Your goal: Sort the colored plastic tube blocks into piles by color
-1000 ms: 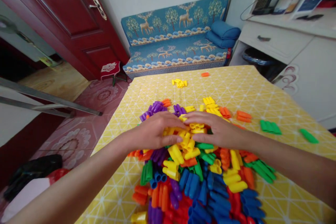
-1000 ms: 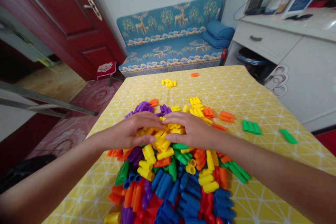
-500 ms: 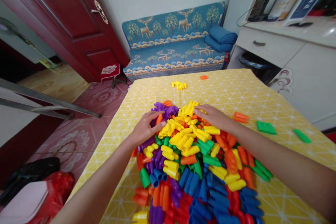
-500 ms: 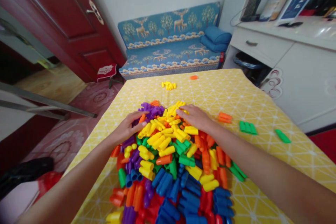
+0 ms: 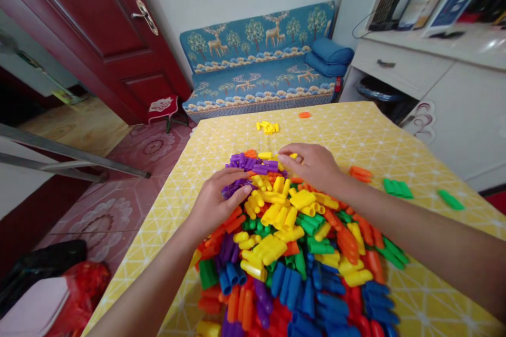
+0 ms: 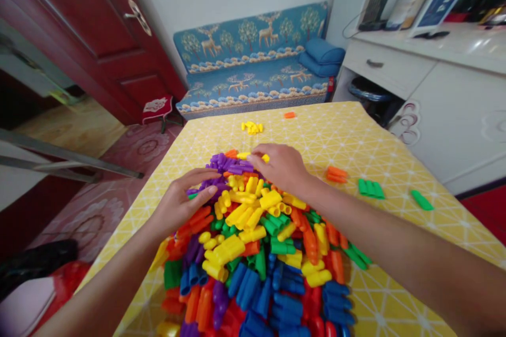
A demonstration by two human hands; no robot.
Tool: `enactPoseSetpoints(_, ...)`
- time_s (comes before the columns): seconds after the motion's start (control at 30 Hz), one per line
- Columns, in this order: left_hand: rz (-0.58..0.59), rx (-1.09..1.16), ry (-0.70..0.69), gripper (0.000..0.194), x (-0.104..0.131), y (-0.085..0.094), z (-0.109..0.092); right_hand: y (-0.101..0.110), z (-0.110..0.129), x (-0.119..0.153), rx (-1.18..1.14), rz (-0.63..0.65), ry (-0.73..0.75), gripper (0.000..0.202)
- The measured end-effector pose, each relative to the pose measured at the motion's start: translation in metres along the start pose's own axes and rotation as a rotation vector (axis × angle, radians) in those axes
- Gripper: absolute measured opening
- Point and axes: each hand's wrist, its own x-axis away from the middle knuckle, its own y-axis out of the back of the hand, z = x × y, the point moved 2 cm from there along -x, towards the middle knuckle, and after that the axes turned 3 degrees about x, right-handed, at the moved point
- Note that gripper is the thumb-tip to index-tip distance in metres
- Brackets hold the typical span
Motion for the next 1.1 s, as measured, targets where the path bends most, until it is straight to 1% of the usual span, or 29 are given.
enactPoseSetpoints(0.07, 0.000, -0.054, -0.029, 0.038, -0.021, -0.007, 0.013, -0.015, -0.033, -0.029, 0.079, -0.062, -0.055, 0.034)
enactPoseSetpoints(0.1, 0.020, -0.091, -0.033, 0.043, -0.033, -0.013, 0.019, -0.024, -0.047, -0.042, 0.082, -0.057, -0.045, 0.040)
enactPoseSetpoints(0.13, 0.036, -0.129, -0.022, 0.052, -0.045, -0.018, 0.024, -0.032, -0.059, -0.052, 0.040, -0.018, -0.030, 0.045)
enactPoseSetpoints(0.17, 0.066, -0.162, -0.005, 0.062, -0.057, -0.024, 0.028, -0.041, -0.067, -0.059, -0.037, 0.049, -0.020, 0.046)
enactPoseSetpoints(0.2, 0.099, -0.182, -0.006, 0.067, -0.068, -0.030, 0.030, -0.048, -0.074, -0.063, -0.150, 0.126, -0.019, 0.045)
enactPoseSetpoints(0.23, 0.144, -0.190, -0.023, 0.066, -0.078, -0.035, 0.031, -0.054, -0.078, -0.064, -0.286, 0.195, -0.032, 0.044)
enactPoseSetpoints(0.27, 0.192, -0.188, -0.041, 0.060, -0.087, -0.040, 0.032, -0.058, -0.082, -0.063, -0.421, 0.243, -0.058, 0.044)
enactPoseSetpoints(0.3, 0.231, -0.179, -0.048, 0.051, -0.095, -0.045, 0.032, -0.060, -0.086, -0.061, -0.530, 0.257, -0.088, 0.046)
enactPoseSetpoints(0.33, 0.255, -0.175, -0.039, 0.043, -0.103, -0.049, 0.033, -0.061, -0.090, -0.058, -0.602, 0.233, -0.116, 0.046)
enactPoseSetpoints(0.37, 0.259, -0.186, -0.034, 0.040, -0.111, -0.052, 0.034, -0.062, -0.095, -0.055, -0.636, 0.176, -0.150, 0.045)
enactPoseSetpoints(0.43, 0.209, -0.252, -0.039, 0.038, -0.126, -0.058, 0.038, -0.063, -0.107, -0.051, -0.627, 0.038, -0.207, 0.038)
enactPoseSetpoints(0.5, 0.161, -0.305, -0.045, 0.032, -0.143, -0.065, 0.043, -0.065, -0.115, -0.050, -0.595, -0.061, -0.237, 0.033)
enactPoseSetpoints(0.57, 0.136, -0.355, -0.045, 0.031, -0.161, -0.074, 0.048, -0.067, -0.118, -0.050, -0.551, -0.085, -0.220, 0.030)
enactPoseSetpoints(0.63, 0.142, -0.397, -0.042, 0.041, -0.177, -0.085, 0.053, -0.069, -0.117, -0.051, -0.492, -0.084, -0.170, 0.029)
enactPoseSetpoints(0.73, 0.213, -0.454, 0.021, 0.055, -0.193, -0.100, 0.059, -0.070, -0.114, -0.052, -0.439, -0.085, -0.110, 0.026)
enactPoseSetpoints(0.83, 0.318, -0.537, 0.095, 0.060, -0.202, -0.113, 0.065, -0.071, -0.115, -0.053, -0.435, -0.094, -0.090, 0.022)
enactPoseSetpoints(0.9, 0.376, -0.580, 0.097, 0.059, -0.206, -0.119, 0.068, -0.071, -0.116, -0.053, -0.444, -0.103, -0.084, 0.021)
enactPoseSetpoints(0.97, 0.397, -0.600, 0.070, 0.054, -0.209, -0.124, 0.070, -0.072, -0.117, -0.054, -0.448, -0.108, -0.074, 0.021)
enactPoseSetpoints(1.1, 0.358, -0.613, 0.030, 0.044, -0.210, -0.124, 0.070, -0.072, -0.117, -0.054, -0.465, -0.111, -0.070, 0.019)
